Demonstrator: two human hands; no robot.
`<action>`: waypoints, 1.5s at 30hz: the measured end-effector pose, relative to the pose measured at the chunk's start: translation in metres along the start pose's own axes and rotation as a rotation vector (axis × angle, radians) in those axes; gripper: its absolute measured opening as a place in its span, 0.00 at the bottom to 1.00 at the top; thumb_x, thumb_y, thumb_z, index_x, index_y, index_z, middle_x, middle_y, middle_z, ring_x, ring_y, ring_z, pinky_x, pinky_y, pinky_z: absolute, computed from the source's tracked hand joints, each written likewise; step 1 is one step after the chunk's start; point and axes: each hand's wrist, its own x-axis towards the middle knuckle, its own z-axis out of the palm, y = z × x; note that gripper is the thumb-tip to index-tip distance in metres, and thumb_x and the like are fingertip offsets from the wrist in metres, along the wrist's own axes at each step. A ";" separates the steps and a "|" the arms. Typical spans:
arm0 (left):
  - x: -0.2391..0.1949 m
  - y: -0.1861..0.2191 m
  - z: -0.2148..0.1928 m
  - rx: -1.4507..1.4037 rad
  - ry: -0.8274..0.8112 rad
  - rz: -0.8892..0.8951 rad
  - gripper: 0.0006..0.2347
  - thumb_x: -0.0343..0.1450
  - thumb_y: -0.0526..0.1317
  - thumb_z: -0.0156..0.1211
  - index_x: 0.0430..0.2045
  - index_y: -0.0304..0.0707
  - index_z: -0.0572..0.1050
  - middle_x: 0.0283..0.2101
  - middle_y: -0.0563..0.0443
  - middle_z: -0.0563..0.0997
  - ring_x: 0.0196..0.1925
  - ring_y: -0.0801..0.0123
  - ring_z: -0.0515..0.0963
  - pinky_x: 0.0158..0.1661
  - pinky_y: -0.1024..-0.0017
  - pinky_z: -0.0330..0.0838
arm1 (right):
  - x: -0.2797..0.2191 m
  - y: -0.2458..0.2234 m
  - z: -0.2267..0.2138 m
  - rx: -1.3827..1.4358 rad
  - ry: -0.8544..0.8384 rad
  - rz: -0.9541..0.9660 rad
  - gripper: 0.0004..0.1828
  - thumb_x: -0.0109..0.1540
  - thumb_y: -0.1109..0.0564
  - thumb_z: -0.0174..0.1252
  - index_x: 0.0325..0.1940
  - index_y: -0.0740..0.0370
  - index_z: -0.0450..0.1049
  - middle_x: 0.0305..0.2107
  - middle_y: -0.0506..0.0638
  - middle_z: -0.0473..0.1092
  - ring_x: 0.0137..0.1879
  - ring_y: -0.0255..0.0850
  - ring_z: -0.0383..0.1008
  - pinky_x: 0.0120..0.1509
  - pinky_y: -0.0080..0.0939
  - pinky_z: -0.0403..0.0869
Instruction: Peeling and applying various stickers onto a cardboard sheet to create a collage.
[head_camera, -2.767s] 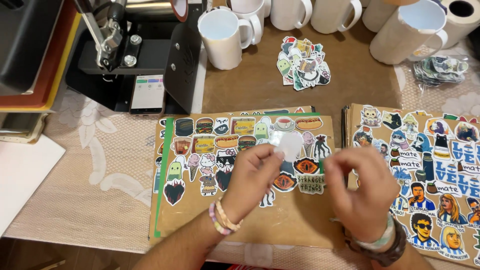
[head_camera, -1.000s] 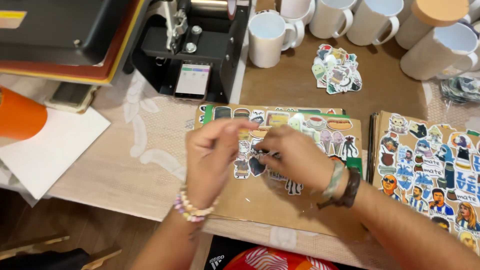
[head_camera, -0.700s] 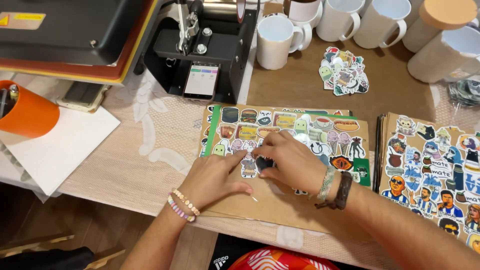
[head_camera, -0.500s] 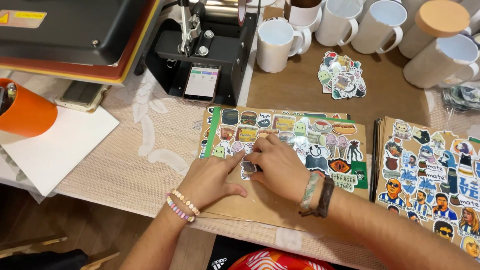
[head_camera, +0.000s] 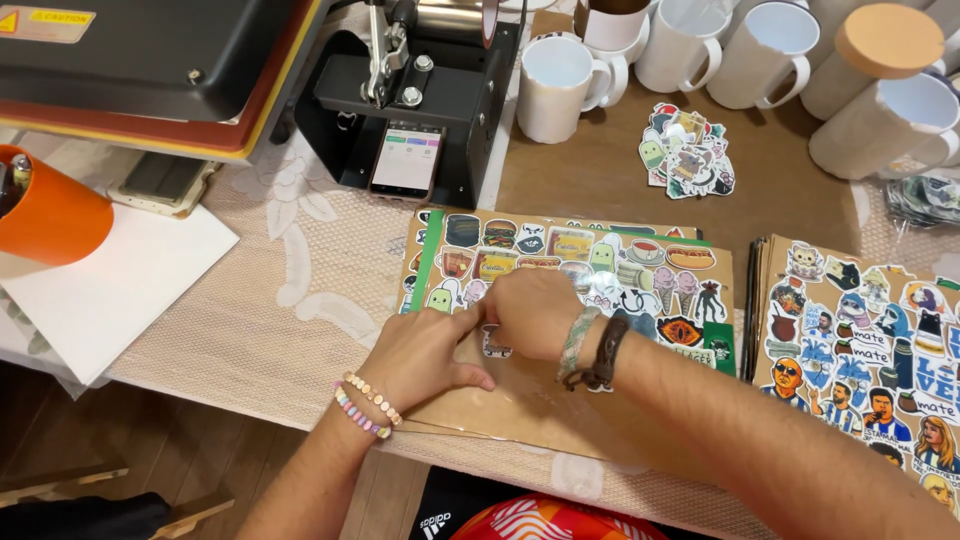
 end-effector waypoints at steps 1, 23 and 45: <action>0.002 -0.001 0.001 0.001 0.000 0.002 0.37 0.58 0.58 0.73 0.59 0.41 0.70 0.37 0.43 0.85 0.47 0.42 0.82 0.46 0.45 0.74 | 0.000 0.000 0.002 0.000 0.001 0.002 0.05 0.54 0.46 0.70 0.32 0.44 0.84 0.28 0.46 0.77 0.41 0.47 0.79 0.46 0.45 0.76; -0.005 0.086 0.072 -1.279 0.426 0.173 0.09 0.71 0.41 0.63 0.27 0.33 0.84 0.17 0.60 0.71 0.22 0.81 0.65 0.24 0.77 0.61 | -0.168 0.049 0.020 -0.150 1.161 -0.499 0.10 0.61 0.52 0.63 0.45 0.56 0.79 0.36 0.44 0.74 0.39 0.41 0.68 0.43 0.42 0.72; 0.006 0.125 0.095 -1.141 0.634 0.098 0.07 0.68 0.38 0.66 0.30 0.34 0.86 0.21 0.60 0.79 0.25 0.81 0.71 0.27 0.78 0.68 | -0.157 0.055 0.044 -0.099 1.167 -0.106 0.12 0.69 0.52 0.46 0.37 0.59 0.70 0.44 0.51 0.68 0.54 0.50 0.63 0.58 0.53 0.68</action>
